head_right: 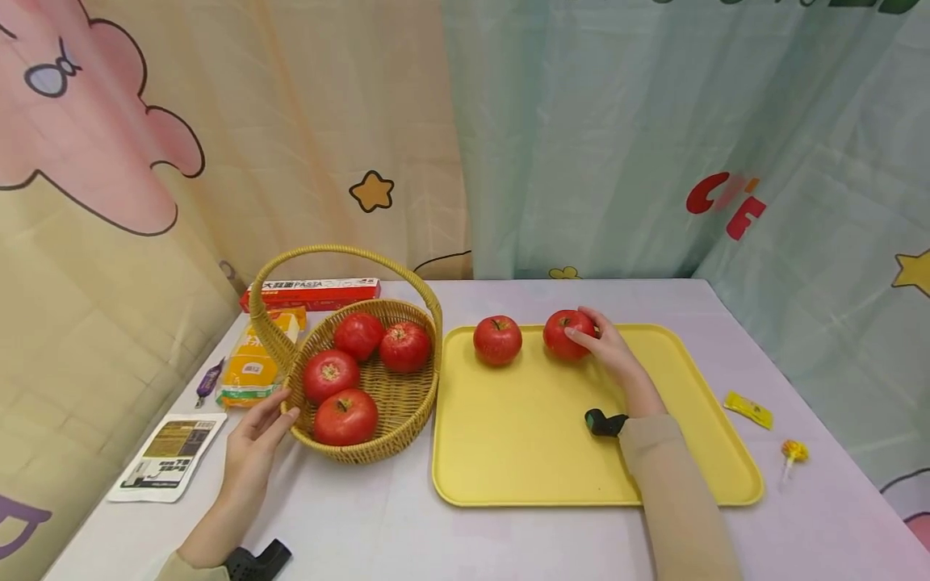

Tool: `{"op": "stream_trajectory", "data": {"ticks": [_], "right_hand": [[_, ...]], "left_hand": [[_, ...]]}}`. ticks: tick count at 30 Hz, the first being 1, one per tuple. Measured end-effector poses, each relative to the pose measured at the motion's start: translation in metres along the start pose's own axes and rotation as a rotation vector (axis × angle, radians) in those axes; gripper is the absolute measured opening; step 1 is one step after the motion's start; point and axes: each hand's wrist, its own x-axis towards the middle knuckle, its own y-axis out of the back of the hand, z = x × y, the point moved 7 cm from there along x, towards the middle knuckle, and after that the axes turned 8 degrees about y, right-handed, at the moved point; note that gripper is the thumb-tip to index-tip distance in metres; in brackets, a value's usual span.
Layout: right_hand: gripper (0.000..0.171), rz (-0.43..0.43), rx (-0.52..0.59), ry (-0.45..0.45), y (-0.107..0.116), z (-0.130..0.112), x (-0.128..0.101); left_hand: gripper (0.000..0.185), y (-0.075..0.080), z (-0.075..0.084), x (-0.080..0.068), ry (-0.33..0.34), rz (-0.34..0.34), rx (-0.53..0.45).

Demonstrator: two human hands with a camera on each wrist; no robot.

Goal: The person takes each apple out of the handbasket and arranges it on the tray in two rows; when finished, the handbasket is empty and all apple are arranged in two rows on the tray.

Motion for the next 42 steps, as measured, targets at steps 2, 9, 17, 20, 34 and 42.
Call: {"op": "stream_trajectory", "data": {"ticks": [2, 9, 17, 20, 34, 42], "right_hand": [[0.072, -0.007, 0.004, 0.014, -0.002, 0.003, 0.001], [0.067, -0.028, 0.047, 0.048, -0.006, 0.008, 0.002], [0.066, -0.076, 0.081, 0.034, -0.010, 0.007, 0.003], [0.069, -0.054, 0.008, 0.031, -0.007, 0.005, 0.003], [0.055, 0.410, 0.024, 0.310, -0.026, -0.115, -0.016], [0.046, 0.240, 0.228, 0.561, -0.095, -0.189, -0.031]], "left_hand": [[0.044, 0.000, 0.001, 0.000, -0.003, 0.001, 0.000], [0.044, 0.001, 0.001, -0.001, -0.003, -0.003, -0.010], [0.044, 0.001, 0.000, -0.001, -0.008, -0.002, -0.011], [0.045, 0.001, 0.000, -0.001, -0.010, -0.002, -0.011], [0.044, 0.001, 0.000, 0.000, -0.011, -0.003, -0.008], [0.044, 0.001, 0.000, 0.000, -0.006, -0.002, -0.011]]}}
